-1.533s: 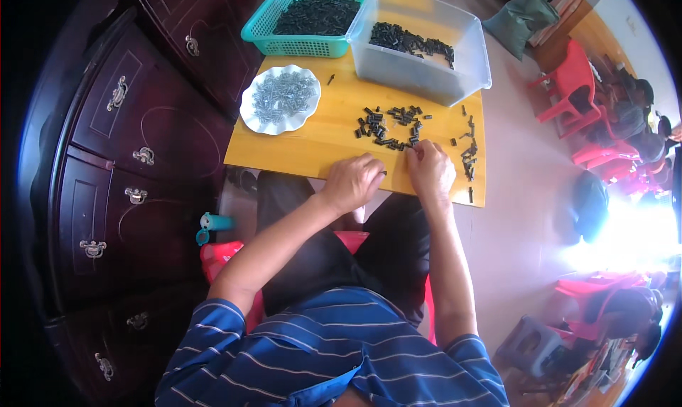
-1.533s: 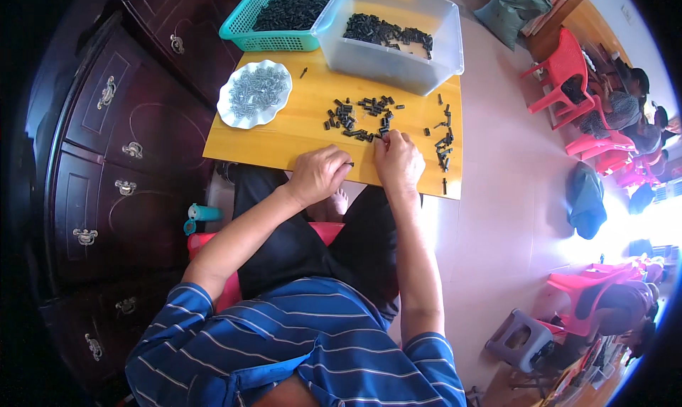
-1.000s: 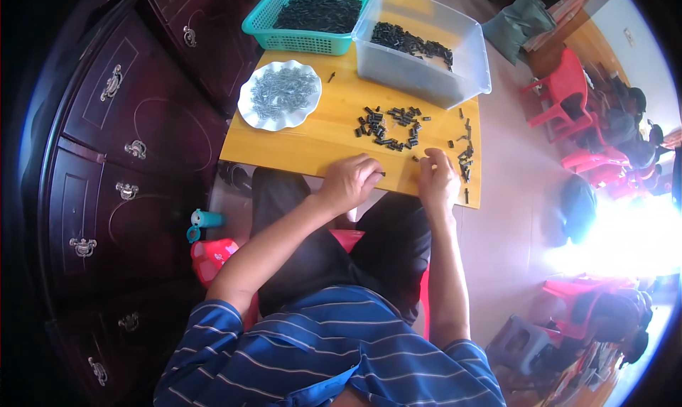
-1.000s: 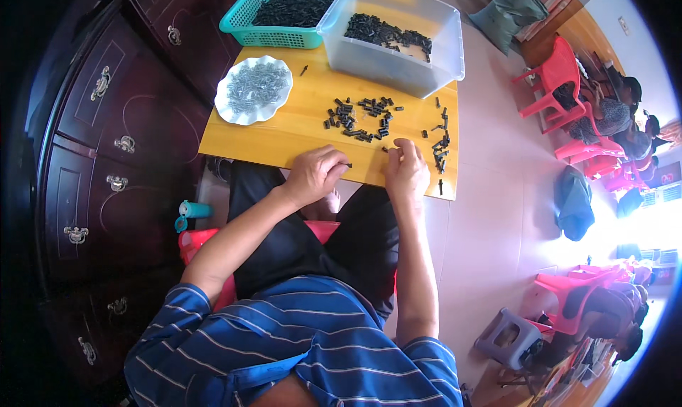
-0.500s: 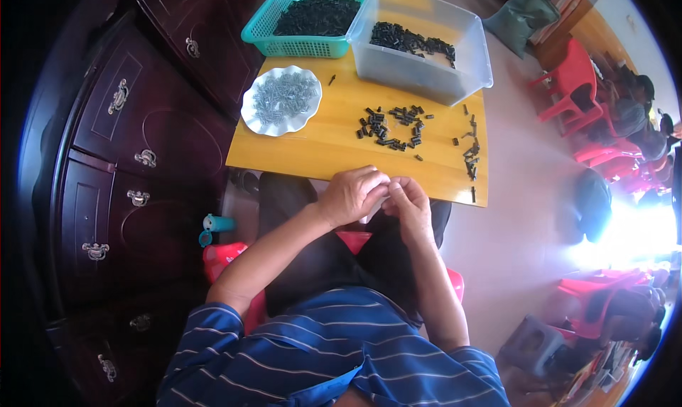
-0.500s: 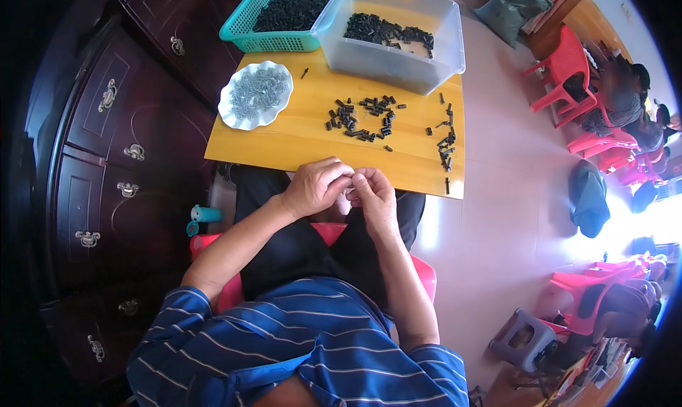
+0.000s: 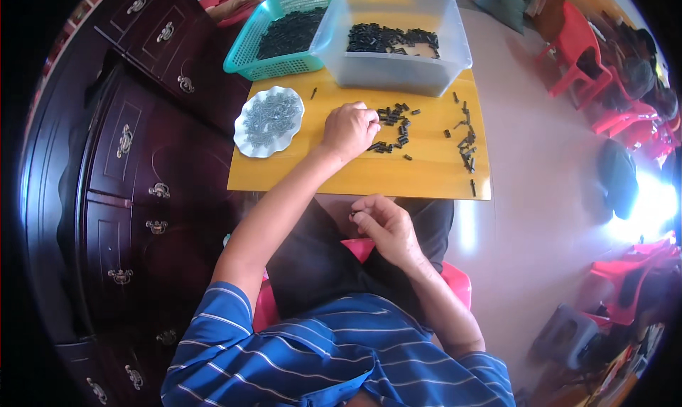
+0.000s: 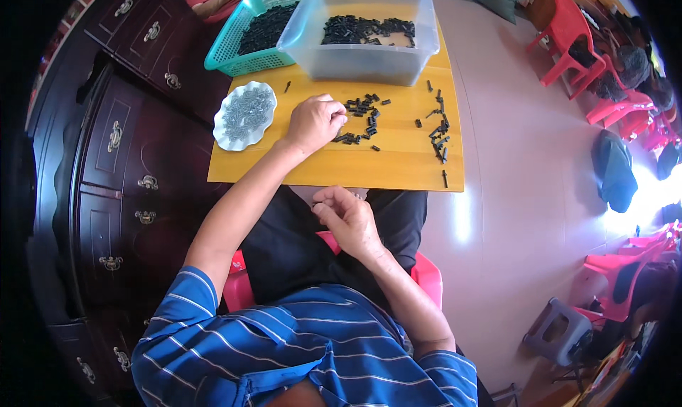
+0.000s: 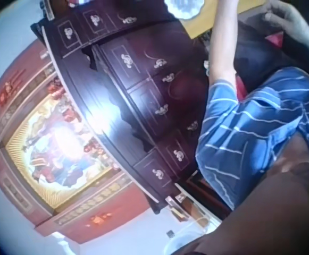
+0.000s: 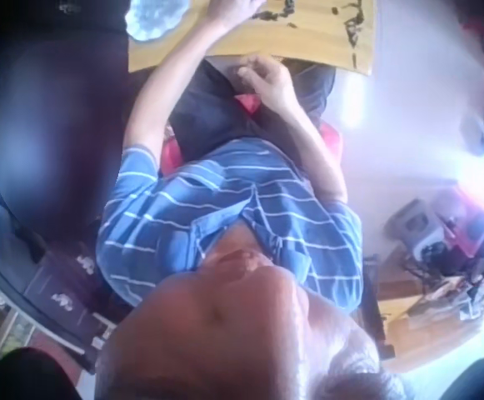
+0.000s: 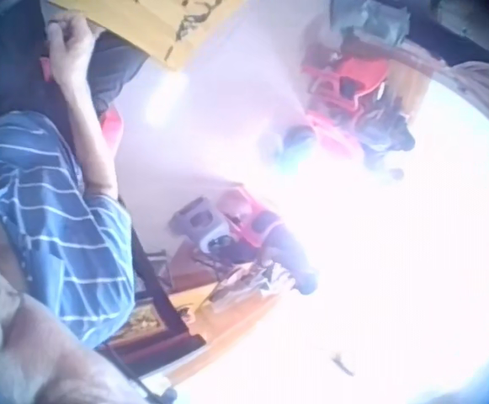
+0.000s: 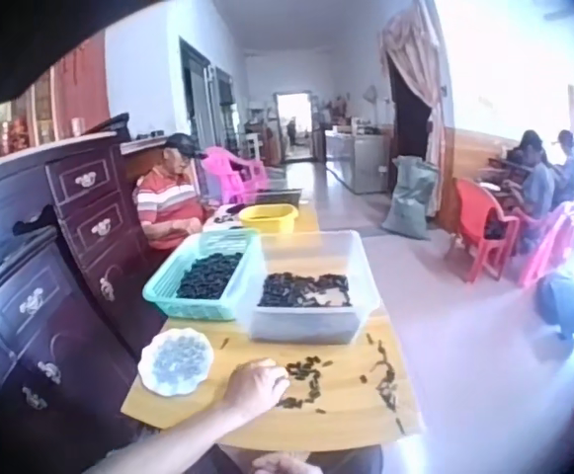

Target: The person picks up small components from the table and assembles them together by hand.

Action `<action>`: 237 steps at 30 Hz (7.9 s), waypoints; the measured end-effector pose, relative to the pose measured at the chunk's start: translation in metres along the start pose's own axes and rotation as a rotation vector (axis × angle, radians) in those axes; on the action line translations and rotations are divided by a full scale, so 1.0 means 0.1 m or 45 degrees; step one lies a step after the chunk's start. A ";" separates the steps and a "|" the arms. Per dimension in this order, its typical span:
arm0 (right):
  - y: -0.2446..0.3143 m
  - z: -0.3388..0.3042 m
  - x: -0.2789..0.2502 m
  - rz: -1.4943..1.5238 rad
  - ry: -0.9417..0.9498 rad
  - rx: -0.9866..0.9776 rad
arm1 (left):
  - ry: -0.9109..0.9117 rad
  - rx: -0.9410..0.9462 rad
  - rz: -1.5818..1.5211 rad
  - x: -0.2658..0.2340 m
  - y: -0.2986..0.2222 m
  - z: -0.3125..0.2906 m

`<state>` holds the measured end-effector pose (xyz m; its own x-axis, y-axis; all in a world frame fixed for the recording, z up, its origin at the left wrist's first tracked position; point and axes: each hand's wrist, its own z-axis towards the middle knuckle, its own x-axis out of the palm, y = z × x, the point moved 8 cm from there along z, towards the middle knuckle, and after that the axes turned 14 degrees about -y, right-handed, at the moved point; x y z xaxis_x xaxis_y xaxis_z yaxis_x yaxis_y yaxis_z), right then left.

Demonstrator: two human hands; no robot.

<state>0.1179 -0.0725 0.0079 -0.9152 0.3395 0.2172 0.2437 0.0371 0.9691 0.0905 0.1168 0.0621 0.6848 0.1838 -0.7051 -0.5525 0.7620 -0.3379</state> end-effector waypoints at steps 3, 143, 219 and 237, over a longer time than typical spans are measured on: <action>0.07 -0.01 -0.03 0.012 0.000 -0.020 | 0.102 -0.013 0.078 0.17 0.01 0.05; 0.11 -0.01 -0.16 0.622 -0.021 0.276 | 0.326 -0.493 -0.825 -1.01 -0.65 -0.77; -0.18 -0.01 -0.05 0.944 0.051 0.616 | 0.121 0.293 -0.170 -0.94 -0.97 -0.78; -0.17 -0.04 -0.03 0.853 0.084 0.549 | 0.147 0.238 -0.224 -0.97 -0.94 -0.86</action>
<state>0.1151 -0.0780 -0.0083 -0.5440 0.3621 0.7569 0.8388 0.2095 0.5026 0.0350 -0.0261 0.1084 0.6978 -0.0257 -0.7158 -0.3251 0.8791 -0.3485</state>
